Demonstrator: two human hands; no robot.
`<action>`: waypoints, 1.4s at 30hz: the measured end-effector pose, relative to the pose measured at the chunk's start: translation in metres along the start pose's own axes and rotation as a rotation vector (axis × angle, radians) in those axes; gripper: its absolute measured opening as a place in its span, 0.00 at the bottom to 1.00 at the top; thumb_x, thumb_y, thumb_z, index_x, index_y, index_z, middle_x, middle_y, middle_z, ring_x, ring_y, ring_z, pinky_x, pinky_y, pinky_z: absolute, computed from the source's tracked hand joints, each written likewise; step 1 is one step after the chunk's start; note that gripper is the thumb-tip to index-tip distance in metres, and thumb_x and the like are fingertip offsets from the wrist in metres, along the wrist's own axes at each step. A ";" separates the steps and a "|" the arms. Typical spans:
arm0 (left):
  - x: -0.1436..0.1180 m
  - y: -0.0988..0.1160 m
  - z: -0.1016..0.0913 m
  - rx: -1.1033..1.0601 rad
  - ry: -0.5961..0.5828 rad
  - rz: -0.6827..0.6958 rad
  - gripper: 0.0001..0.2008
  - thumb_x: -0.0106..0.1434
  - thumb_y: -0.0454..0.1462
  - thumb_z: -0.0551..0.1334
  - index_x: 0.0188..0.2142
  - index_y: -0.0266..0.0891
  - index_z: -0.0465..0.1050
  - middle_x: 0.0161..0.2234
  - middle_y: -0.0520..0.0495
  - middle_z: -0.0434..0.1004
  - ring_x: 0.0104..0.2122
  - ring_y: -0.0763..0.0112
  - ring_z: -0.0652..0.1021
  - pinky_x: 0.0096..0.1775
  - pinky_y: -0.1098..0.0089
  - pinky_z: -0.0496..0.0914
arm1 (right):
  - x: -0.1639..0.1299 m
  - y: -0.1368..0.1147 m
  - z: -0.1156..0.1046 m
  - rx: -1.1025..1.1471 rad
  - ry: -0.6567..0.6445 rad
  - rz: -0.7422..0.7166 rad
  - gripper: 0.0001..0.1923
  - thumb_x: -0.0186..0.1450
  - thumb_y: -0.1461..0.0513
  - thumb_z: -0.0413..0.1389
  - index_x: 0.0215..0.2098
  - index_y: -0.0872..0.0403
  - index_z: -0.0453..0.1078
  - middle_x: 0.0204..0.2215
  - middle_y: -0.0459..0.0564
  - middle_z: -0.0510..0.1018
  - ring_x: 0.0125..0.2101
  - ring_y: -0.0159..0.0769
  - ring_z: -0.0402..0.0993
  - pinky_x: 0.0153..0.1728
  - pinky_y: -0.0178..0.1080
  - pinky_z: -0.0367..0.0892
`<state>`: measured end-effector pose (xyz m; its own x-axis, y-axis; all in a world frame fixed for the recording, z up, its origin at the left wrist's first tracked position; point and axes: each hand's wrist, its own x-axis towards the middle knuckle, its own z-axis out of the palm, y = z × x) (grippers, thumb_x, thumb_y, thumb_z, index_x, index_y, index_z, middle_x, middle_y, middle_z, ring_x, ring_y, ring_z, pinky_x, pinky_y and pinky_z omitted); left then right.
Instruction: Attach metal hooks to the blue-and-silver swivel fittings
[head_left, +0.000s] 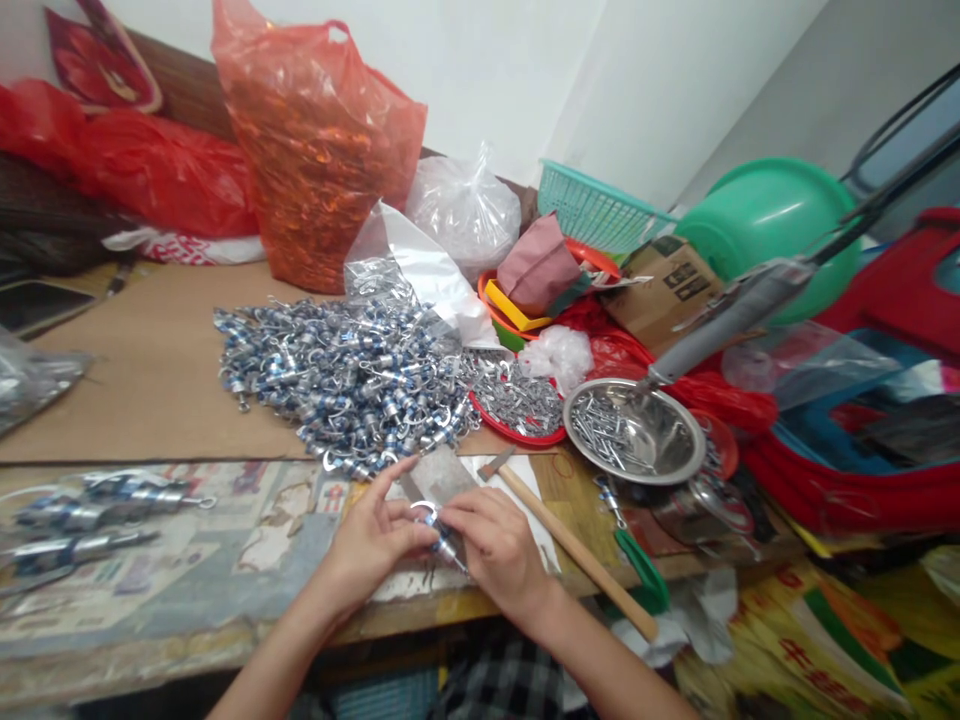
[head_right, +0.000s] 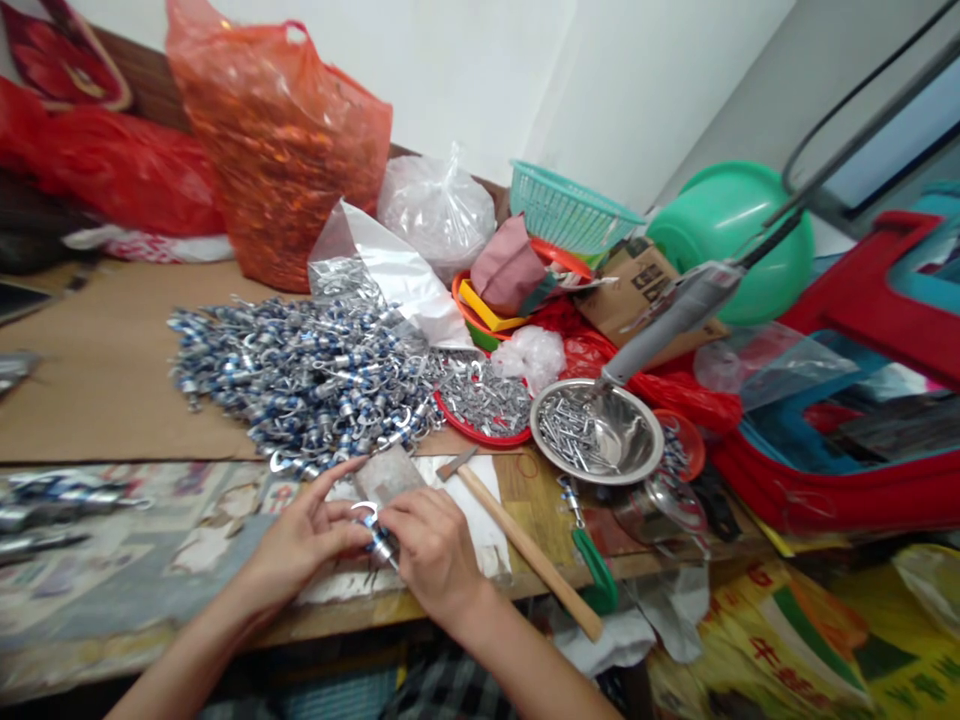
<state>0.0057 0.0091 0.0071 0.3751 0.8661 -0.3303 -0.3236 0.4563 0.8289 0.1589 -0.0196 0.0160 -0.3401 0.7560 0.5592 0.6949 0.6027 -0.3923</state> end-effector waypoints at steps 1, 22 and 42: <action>0.000 0.000 0.000 -0.002 -0.004 0.001 0.43 0.41 0.30 0.67 0.55 0.38 0.49 0.22 0.54 0.73 0.22 0.71 0.73 0.26 0.68 0.71 | 0.000 -0.001 -0.001 -0.018 -0.021 -0.007 0.12 0.63 0.68 0.46 0.34 0.55 0.72 0.28 0.51 0.76 0.30 0.35 0.69 0.30 0.37 0.65; -0.001 -0.002 -0.002 0.013 0.008 -0.005 0.42 0.42 0.29 0.67 0.55 0.40 0.49 0.23 0.55 0.73 0.23 0.69 0.75 0.29 0.65 0.72 | -0.046 0.059 -0.047 -0.384 -0.232 0.592 0.18 0.59 0.60 0.52 0.47 0.58 0.65 0.37 0.57 0.71 0.38 0.47 0.69 0.38 0.47 0.65; -0.001 -0.003 -0.003 0.037 0.010 0.013 0.44 0.43 0.30 0.67 0.57 0.43 0.47 0.22 0.55 0.74 0.22 0.71 0.75 0.29 0.65 0.72 | -0.055 -0.012 -0.057 -0.174 -0.134 0.217 0.29 0.62 0.72 0.44 0.58 0.45 0.52 0.38 0.51 0.74 0.37 0.36 0.71 0.35 0.37 0.68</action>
<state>0.0036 0.0073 0.0040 0.3623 0.8740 -0.3239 -0.2960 0.4374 0.8492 0.2048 -0.0831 0.0316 -0.2445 0.8963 0.3701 0.8545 0.3796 -0.3547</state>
